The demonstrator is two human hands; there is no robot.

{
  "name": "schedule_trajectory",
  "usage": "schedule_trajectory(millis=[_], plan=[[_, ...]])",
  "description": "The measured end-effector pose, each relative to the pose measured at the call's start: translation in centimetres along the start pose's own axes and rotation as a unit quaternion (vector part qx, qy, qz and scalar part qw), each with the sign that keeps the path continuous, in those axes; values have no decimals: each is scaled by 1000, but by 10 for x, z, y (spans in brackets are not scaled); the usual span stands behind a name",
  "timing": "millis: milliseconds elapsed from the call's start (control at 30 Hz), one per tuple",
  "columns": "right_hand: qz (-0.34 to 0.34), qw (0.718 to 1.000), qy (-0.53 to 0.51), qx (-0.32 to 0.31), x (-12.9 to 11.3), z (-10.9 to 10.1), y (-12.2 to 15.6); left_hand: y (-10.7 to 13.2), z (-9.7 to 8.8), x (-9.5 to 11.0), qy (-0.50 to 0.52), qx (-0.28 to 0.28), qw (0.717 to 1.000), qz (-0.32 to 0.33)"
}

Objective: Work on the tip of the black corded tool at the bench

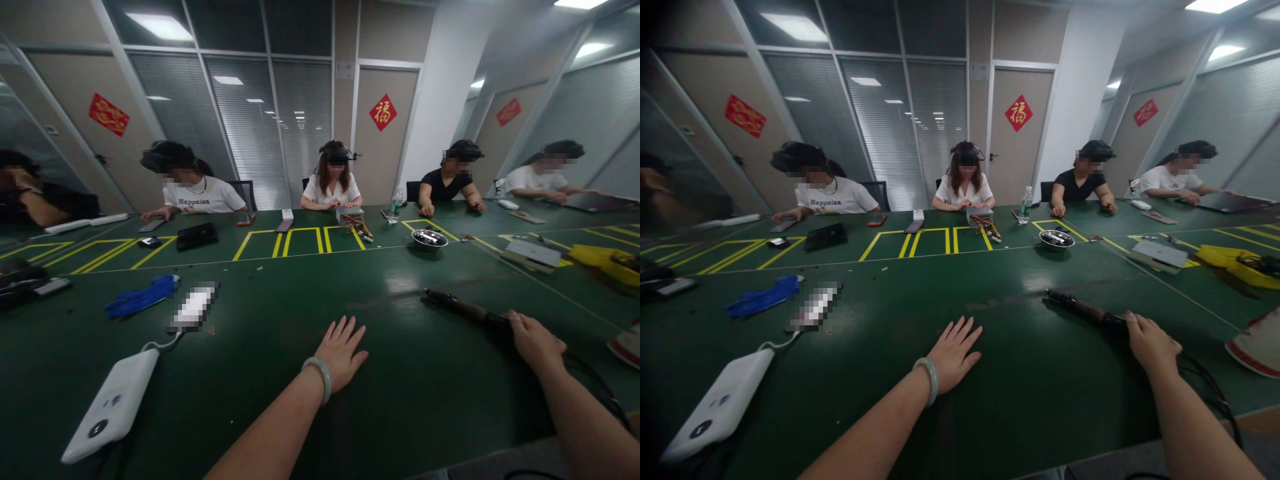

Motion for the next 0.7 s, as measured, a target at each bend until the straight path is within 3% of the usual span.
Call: schedule_trajectory(millis=[100, 167, 367, 533, 700], plan=[[90, 993, -15, -78, 1, -1, -3, 0, 0, 0, 2, -4, 1000, -4], [124, 988, -17, -95, -1, -2, -4, -1, 2, -1, 5, -6, 1000, -4], [87, 989, -39, -110, -34, 12, 7, -2, 4, -1, -5, 12, 1000, -10], [-52, 982, -95, -152, -121, 21, 51, -4, 0, 5, -22, 35, 999, -4], [-210, 944, -144, -208, -236, 31, 130, -11, -4, 17, -47, 81, 995, 24]])
Point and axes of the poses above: each hand's wrist, its own y-axis away from the middle knuckle, its own z-axis out of the palm, x = y × z, the point moved 3 cm from there along -y, towards the middle knuckle, and after that the axes turned 3 degrees about z, right-handed, at the moved point
